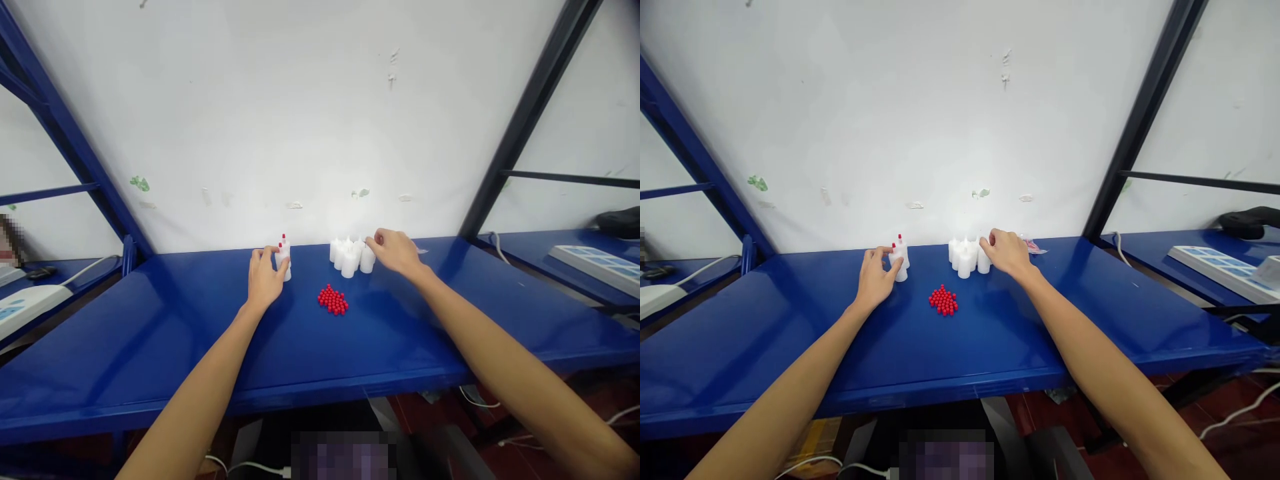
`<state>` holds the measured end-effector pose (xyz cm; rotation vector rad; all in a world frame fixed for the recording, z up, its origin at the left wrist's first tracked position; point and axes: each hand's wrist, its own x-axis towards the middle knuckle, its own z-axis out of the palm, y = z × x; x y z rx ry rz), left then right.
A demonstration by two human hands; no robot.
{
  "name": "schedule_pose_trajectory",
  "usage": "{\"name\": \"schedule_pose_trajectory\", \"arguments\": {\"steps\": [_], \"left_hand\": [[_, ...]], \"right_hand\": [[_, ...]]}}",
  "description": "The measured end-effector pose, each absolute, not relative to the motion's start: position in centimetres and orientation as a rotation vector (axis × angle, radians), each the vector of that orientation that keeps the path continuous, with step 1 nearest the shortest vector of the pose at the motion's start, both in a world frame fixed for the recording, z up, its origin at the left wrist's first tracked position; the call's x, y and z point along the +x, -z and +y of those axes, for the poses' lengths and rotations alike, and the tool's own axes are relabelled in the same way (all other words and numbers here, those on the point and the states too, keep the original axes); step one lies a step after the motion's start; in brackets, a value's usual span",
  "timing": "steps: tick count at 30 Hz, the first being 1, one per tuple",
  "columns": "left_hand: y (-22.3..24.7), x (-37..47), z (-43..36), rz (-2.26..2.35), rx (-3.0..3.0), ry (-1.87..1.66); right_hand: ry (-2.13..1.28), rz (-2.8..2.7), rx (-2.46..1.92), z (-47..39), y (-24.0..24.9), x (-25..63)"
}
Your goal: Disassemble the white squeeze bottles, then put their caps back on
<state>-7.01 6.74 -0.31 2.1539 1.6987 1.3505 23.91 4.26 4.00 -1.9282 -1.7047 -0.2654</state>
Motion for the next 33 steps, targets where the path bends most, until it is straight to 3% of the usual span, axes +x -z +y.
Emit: {"name": "schedule_pose_trajectory", "arguments": {"steps": [8, 14, 19, 25, 33], "left_hand": [[0.0, -8.4, -1.6, 1.197, 2.108, -1.015], [0.4, -9.3, -7.0, 1.071, 2.097, -0.997], [0.4, -9.1, -7.6, 1.041, 2.341, -0.944], [0.6, -9.0, -7.8, 1.079, 2.57, -0.833], [0.5, -8.8, -7.4, 1.119, 2.72, -0.887]], "right_hand": [[0.251, -2.094, -1.087, -0.4, -3.8, 17.6], [-0.304, -2.43, -0.789, -4.1, -2.9, 12.7], [-0.094, -2.451, -0.567, -4.6, -1.9, 12.1], [0.205, -2.535, -0.512, -4.8, -1.8, 11.8], [-0.293, -2.353, -0.736, -3.5, -2.5, 13.3]]}}
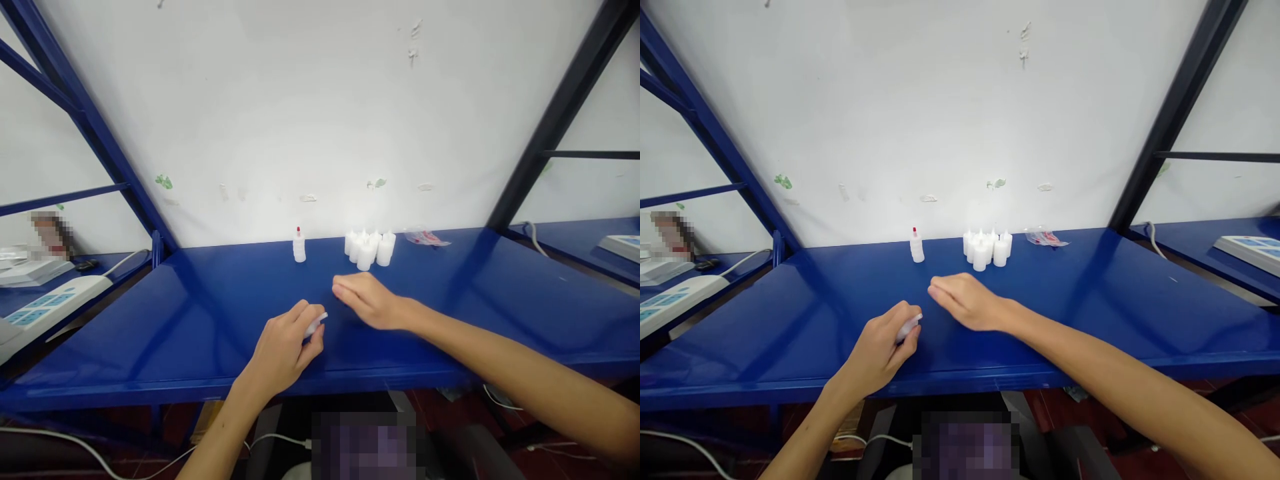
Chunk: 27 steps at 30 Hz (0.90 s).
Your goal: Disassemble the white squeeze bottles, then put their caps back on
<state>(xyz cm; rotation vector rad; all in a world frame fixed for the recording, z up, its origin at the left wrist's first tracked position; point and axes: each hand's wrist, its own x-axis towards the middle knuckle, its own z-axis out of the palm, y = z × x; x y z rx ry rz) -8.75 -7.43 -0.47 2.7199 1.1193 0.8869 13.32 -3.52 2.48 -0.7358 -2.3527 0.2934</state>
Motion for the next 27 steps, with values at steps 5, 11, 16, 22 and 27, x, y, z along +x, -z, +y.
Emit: {"name": "schedule_pose_trajectory", "arguments": {"steps": [5, 11, 16, 22, 27], "left_hand": [[0.1, -8.6, -7.5, 1.158, 2.643, -0.842], [0.1, -8.5, -7.4, 1.212, 2.644, -0.785], [0.2, -8.4, -7.4, 1.217, 2.656, -0.767], [0.2, -8.4, -7.4, 1.234, 2.653, -0.758], [0.2, -8.4, -7.4, 1.235, 2.659, -0.758]], "right_hand": [[-0.188, -2.448, -1.115, -1.2, -3.7, 16.7], [-0.266, -2.547, -1.607, 0.3, -3.5, 20.0], [-0.397, -2.652, -1.609, 0.4, -3.4, 20.0], [-0.282, -2.681, -1.649, 0.4, -3.1, 19.5], [-0.291, -2.643, -1.469, 0.5, -2.8, 19.4]]}}
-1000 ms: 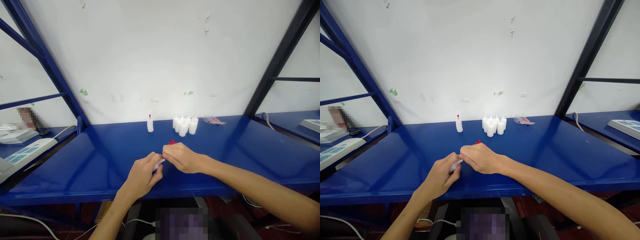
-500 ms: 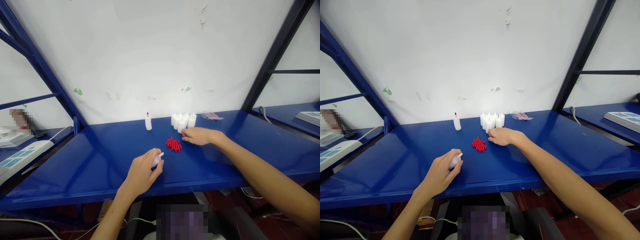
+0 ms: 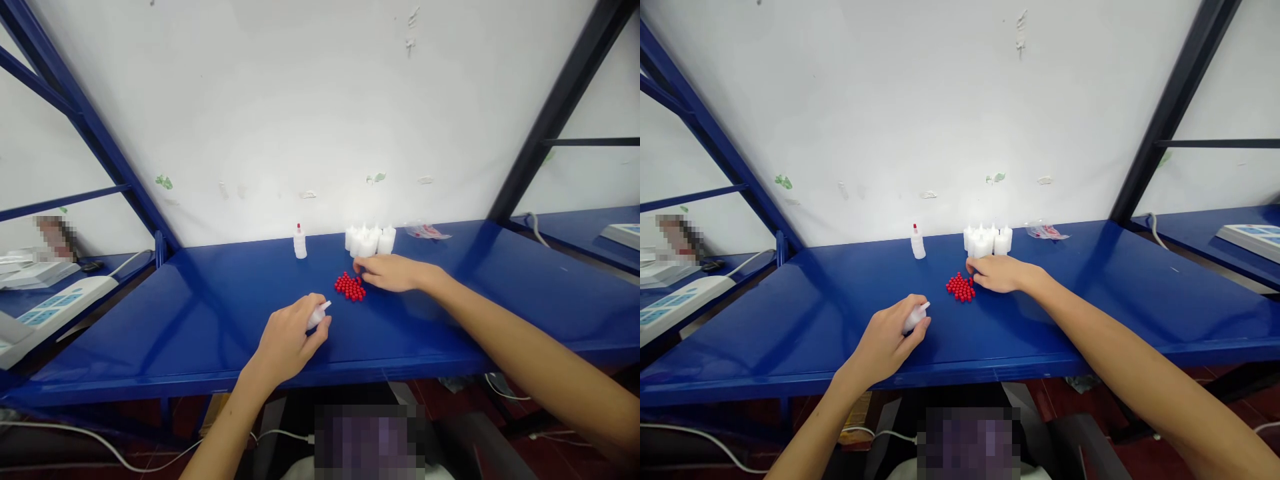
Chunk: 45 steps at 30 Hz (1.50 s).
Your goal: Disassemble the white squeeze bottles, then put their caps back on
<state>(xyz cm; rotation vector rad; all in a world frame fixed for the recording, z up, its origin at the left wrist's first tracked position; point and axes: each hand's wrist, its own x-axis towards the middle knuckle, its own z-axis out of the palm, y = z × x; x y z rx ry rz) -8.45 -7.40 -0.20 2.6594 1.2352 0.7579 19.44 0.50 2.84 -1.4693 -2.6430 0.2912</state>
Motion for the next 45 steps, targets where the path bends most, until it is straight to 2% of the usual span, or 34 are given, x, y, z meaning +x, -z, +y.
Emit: {"name": "schedule_pose_trajectory", "arguments": {"steps": [12, 20, 40, 45], "left_hand": [[0.1, -8.5, -7.6, 1.232, 2.656, -0.742], [0.1, -8.4, -7.5, 1.23, 2.657, -0.749], [0.1, -8.4, -7.5, 1.238, 2.679, -0.749], [0.1, -8.4, -7.5, 1.238, 2.677, -0.754]], "right_hand": [[-0.276, -2.686, -1.393, 0.9, -2.8, 19.5], [-0.419, -2.599, -1.479, 1.2, -2.8, 19.7], [-0.238, -2.666, -1.266, 1.8, -1.9, 19.3], [-0.314, -2.604, -1.242, 1.4, -1.9, 18.8]]}}
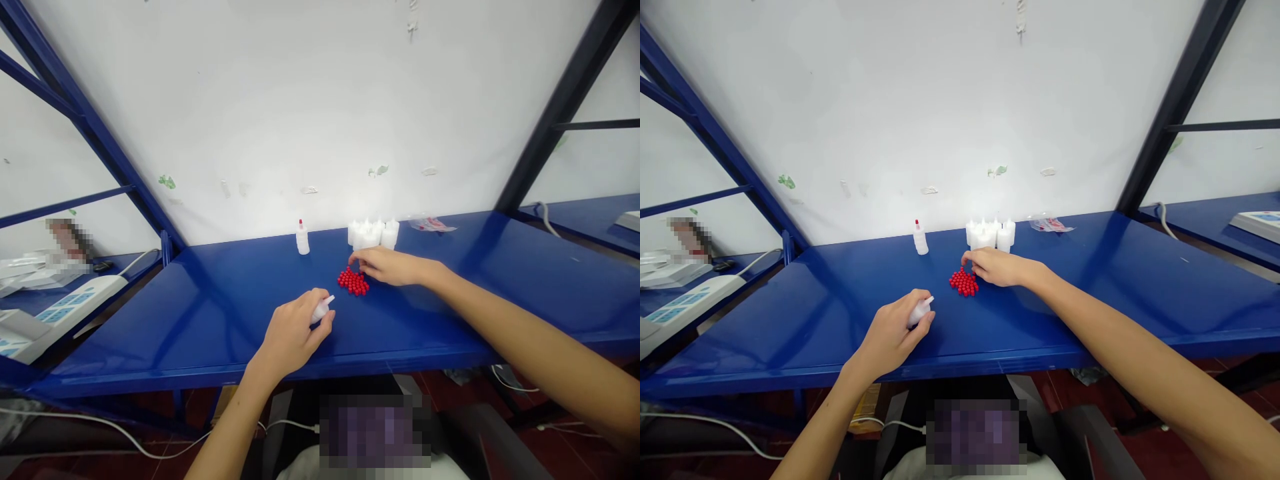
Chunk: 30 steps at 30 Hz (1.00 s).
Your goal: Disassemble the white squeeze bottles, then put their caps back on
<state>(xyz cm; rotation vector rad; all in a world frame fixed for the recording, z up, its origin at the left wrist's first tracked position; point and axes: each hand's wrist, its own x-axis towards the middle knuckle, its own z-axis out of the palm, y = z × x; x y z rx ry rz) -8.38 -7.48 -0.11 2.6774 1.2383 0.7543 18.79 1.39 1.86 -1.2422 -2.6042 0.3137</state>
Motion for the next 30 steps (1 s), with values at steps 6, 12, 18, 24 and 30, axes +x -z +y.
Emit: {"name": "schedule_pose_trajectory", "arguments": {"steps": [6, 12, 18, 24, 30], "left_hand": [[0.1, -8.4, -7.5, 1.238, 2.683, -0.746], [0.2, -8.4, -7.4, 1.241, 2.68, -0.737], [0.2, -8.4, -7.4, 1.236, 2.679, -0.742], [0.1, -8.3, -7.5, 1.256, 2.65, -0.728], [0.0, -8.5, -7.6, 1.206, 2.595, -0.719]], "right_hand": [[-0.433, -2.574, -1.169, 0.6, -2.3, 18.2], [-0.452, -2.568, -1.136, 0.4, -2.0, 18.0], [-0.315, -2.51, -1.181, 0.5, -1.9, 17.8], [-0.094, -2.451, -0.923, -2.0, -3.0, 15.8], [0.164, -2.525, -0.526, -4.1, -1.1, 12.4]]}}
